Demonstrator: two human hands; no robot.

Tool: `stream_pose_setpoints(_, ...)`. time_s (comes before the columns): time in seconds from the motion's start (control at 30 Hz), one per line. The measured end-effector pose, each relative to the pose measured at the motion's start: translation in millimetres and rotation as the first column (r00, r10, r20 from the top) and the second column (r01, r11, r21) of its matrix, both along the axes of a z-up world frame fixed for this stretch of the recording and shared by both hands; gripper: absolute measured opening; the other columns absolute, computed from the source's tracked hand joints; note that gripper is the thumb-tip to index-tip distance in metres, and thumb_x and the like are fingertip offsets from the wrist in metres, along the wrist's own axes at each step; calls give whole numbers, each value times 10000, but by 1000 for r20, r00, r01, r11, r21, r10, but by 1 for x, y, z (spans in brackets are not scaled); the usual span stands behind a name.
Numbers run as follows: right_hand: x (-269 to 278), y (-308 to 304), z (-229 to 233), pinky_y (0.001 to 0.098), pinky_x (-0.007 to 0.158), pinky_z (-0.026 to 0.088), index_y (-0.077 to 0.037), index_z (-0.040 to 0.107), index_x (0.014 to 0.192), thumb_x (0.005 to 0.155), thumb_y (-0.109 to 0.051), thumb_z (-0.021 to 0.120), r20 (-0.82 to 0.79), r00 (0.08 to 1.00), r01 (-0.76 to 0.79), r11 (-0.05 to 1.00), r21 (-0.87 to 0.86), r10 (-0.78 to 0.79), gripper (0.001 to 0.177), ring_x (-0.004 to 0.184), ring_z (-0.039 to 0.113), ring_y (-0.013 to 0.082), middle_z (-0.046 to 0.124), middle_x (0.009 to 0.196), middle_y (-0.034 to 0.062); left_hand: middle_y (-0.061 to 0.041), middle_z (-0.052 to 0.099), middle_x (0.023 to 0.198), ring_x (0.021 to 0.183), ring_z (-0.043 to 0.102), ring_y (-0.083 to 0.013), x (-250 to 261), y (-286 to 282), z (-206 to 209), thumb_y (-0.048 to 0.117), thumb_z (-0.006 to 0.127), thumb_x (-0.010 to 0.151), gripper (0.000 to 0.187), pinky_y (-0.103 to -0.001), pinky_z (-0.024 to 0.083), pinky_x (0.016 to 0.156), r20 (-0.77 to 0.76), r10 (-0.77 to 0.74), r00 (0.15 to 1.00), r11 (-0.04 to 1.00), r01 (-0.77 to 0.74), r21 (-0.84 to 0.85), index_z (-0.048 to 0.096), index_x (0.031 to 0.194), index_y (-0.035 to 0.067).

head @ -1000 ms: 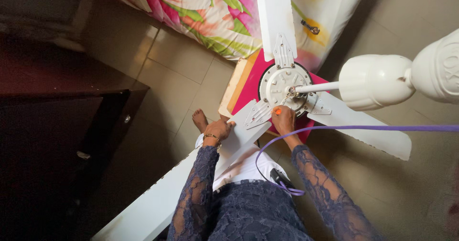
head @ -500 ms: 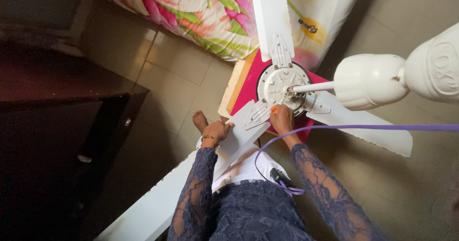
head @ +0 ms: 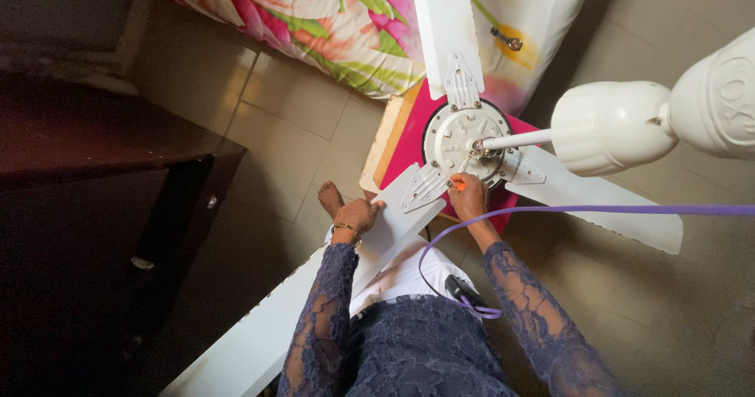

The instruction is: The person attaches a ceiling fan blade to the motor housing using a screwdriver. They align the blade bracket, insert screws, and tighten them to secure the blade in place.

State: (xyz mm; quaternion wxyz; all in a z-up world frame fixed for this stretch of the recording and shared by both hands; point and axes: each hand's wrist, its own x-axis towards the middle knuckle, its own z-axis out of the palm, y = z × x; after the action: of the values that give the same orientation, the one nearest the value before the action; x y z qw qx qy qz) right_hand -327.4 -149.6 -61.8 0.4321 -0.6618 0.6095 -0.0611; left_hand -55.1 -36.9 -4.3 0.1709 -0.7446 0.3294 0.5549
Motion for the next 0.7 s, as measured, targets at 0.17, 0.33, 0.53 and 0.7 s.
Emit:
stream_pose_setpoints(0.17, -5, -2, 7, 393, 791, 563, -42, 747, 1015, 750, -59, 752, 2, 1000, -22, 998, -63, 22, 266, 839, 715, 308, 720, 917, 138, -208, 739, 1086, 1080, 688, -389, 1, -2, 6, 620, 416, 983, 637, -494, 513, 958, 10, 20, 1000, 1000, -20, -17, 765, 1081, 95)
stream_pose_setpoints(0.33, -4, -11, 29, 412, 766, 549, -33, 742, 1049, 765, -34, 761, 69, 991, -109, 991, -82, 115, 284, 835, 692, 322, 695, 908, 144, -207, 747, 1069, 1070, 694, -386, 1, 1, 4, 624, 420, 990, 645, -488, 514, 962, 7, 22, 1000, 999, -22, -33, 776, 1057, 91)
stream_pose_setpoints(0.53, 10, -14, 37, 400, 769, 559, -41, 751, 1032, 784, -37, 756, 59, 991, -123, 992, -14, 124, 248, 833, 712, 318, 715, 924, 155, -196, 750, 1066, 1070, 693, -385, 0, -2, 8, 611, 413, 989, 626, -486, 515, 961, 15, 36, 999, 999, -36, -22, 783, 1042, 109)
stream_pose_setpoints(0.7, 10, -10, 32, 404, 771, 563, -11, 750, 992, 793, -57, 770, 41, 994, -100, 994, -33, 101, 205, 837, 715, 334, 720, 924, 172, -199, 737, 1098, 1099, 674, -388, 1, 0, 4, 627, 449, 971, 615, -476, 498, 983, 6, 80, 997, 996, -80, 30, 772, 1080, 114)
